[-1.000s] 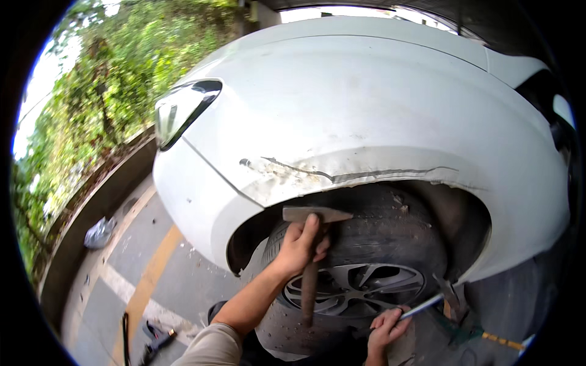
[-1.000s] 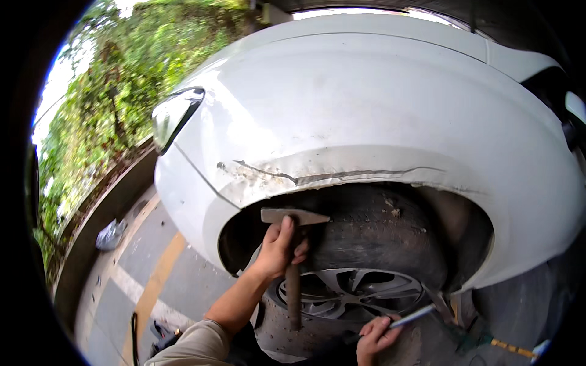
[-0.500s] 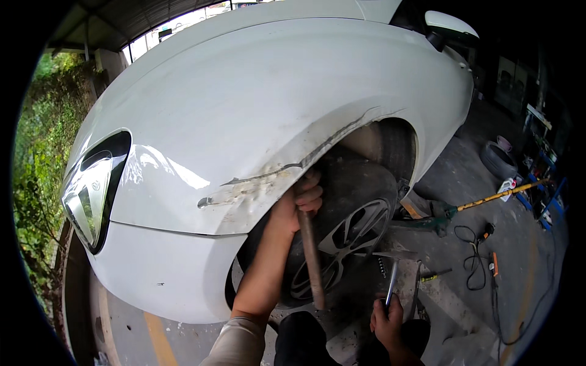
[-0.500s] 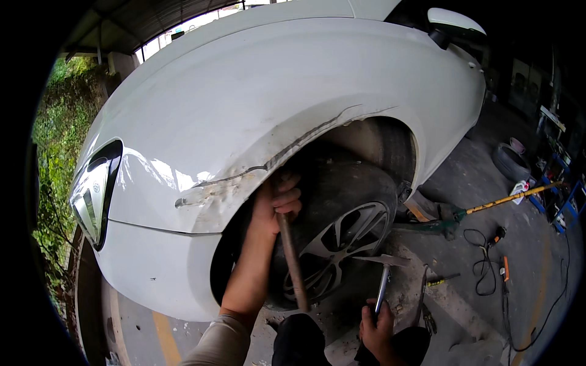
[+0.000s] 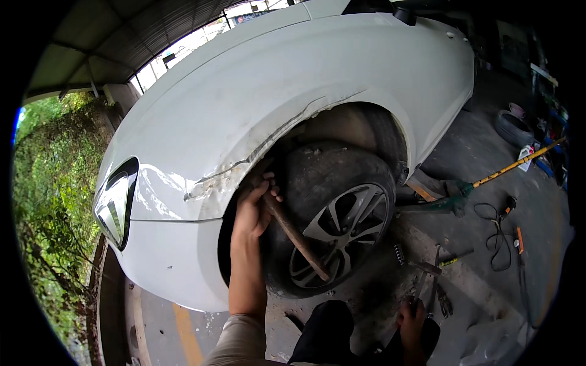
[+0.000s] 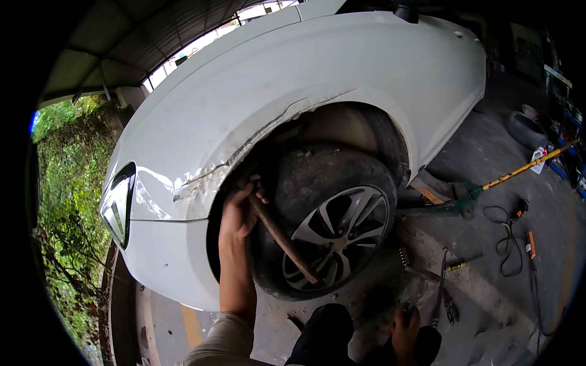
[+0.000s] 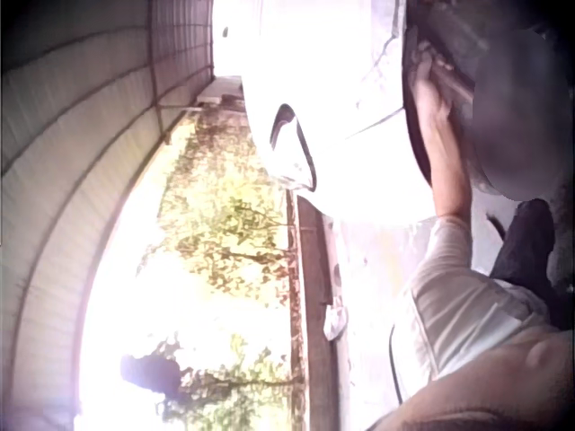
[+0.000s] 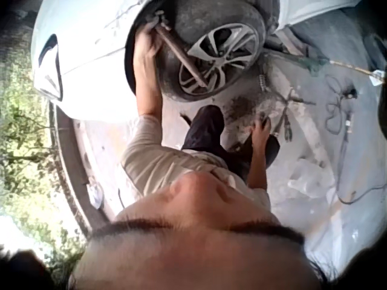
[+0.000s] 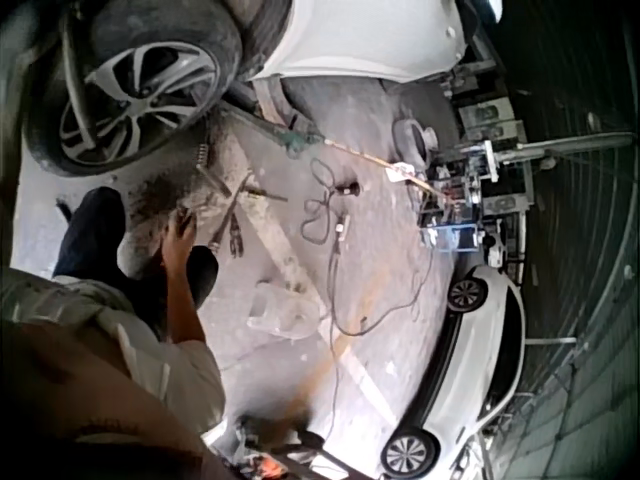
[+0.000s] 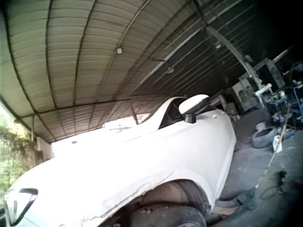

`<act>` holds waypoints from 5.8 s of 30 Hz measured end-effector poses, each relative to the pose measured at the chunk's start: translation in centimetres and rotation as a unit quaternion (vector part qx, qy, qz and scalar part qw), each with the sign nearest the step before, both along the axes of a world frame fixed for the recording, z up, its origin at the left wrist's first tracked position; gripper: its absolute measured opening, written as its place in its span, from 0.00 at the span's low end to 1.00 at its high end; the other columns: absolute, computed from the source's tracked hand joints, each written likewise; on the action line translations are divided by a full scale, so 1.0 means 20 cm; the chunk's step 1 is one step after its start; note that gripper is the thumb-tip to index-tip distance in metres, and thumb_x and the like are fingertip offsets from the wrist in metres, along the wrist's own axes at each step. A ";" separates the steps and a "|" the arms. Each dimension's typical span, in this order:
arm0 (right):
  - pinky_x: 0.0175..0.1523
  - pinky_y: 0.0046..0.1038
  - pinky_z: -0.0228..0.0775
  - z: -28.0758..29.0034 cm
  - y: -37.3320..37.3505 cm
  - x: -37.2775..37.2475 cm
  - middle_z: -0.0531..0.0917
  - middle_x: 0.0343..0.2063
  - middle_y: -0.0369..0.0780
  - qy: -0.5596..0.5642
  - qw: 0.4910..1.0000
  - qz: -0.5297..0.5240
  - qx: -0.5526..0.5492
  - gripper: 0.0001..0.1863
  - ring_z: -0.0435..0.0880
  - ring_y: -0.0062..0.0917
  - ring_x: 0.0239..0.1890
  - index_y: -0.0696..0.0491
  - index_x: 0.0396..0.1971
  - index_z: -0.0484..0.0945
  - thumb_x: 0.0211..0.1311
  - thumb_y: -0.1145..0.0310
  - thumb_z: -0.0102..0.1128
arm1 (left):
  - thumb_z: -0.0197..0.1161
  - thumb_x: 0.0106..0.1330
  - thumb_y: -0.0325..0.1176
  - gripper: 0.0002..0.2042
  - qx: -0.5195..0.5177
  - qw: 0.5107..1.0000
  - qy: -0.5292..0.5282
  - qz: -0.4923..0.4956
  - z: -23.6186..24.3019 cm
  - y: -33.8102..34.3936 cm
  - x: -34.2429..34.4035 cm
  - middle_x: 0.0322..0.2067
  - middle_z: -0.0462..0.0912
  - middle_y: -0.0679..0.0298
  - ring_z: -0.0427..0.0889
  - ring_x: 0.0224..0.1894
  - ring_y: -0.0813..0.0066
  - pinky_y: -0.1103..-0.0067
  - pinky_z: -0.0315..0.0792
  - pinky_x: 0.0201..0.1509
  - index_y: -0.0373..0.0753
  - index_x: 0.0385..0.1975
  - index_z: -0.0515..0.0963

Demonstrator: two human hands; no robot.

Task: The person uses a hammer and a metal bar to repeatedly strike and pry the front bumper of a white car, attempting to push a dent back into place. The person works on the area above the front wheel, using the tire as a fulcrum for the metal bar.

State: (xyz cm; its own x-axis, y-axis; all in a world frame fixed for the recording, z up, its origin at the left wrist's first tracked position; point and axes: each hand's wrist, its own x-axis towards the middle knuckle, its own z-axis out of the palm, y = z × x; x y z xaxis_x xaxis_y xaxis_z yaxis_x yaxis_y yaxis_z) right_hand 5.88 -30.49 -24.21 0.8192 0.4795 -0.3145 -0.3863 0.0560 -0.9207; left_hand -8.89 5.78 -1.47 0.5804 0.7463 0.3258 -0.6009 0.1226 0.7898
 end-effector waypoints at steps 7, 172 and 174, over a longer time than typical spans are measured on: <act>0.16 0.21 0.57 0.09 -0.13 0.20 0.65 0.19 0.33 -0.030 0.999 0.034 0.000 0.14 0.62 0.15 0.13 0.57 0.45 0.66 0.65 0.65 0.51 | 0.46 0.72 0.51 0.19 0.005 0.996 -0.072 -0.052 -0.04 -0.02 0.05 0.28 0.65 0.68 0.62 0.20 0.82 0.85 0.61 0.22 0.39 0.45 0.68; 0.22 0.33 0.69 0.94 1.04 -0.15 0.75 0.16 0.44 -0.694 0.709 0.021 0.123 0.13 0.78 0.39 0.17 0.57 0.27 0.73 0.57 0.64 0.65 | 0.59 0.64 0.27 0.09 0.313 0.899 0.044 0.302 0.00 0.03 0.19 0.18 0.66 0.71 0.67 0.21 0.82 0.84 0.61 0.22 0.38 0.24 0.66; 0.25 0.34 0.70 0.99 0.98 -0.18 0.76 0.18 0.44 -0.709 0.686 -0.007 0.163 0.14 0.78 0.40 0.19 0.56 0.28 0.72 0.56 0.63 0.65 | 0.60 0.64 0.30 0.12 0.363 0.864 0.095 0.336 0.01 0.03 0.18 0.17 0.65 0.70 0.67 0.21 0.82 0.82 0.61 0.22 0.38 0.22 0.65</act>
State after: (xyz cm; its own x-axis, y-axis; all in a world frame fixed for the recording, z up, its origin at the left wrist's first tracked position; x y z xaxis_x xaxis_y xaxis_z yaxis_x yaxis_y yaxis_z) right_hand 2.28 -10.90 -4.42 0.1966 0.3238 0.9255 0.8873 0.3430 -0.3085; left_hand -5.25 6.37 -1.31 0.1895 0.5741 0.7966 -0.1943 -0.7733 0.6035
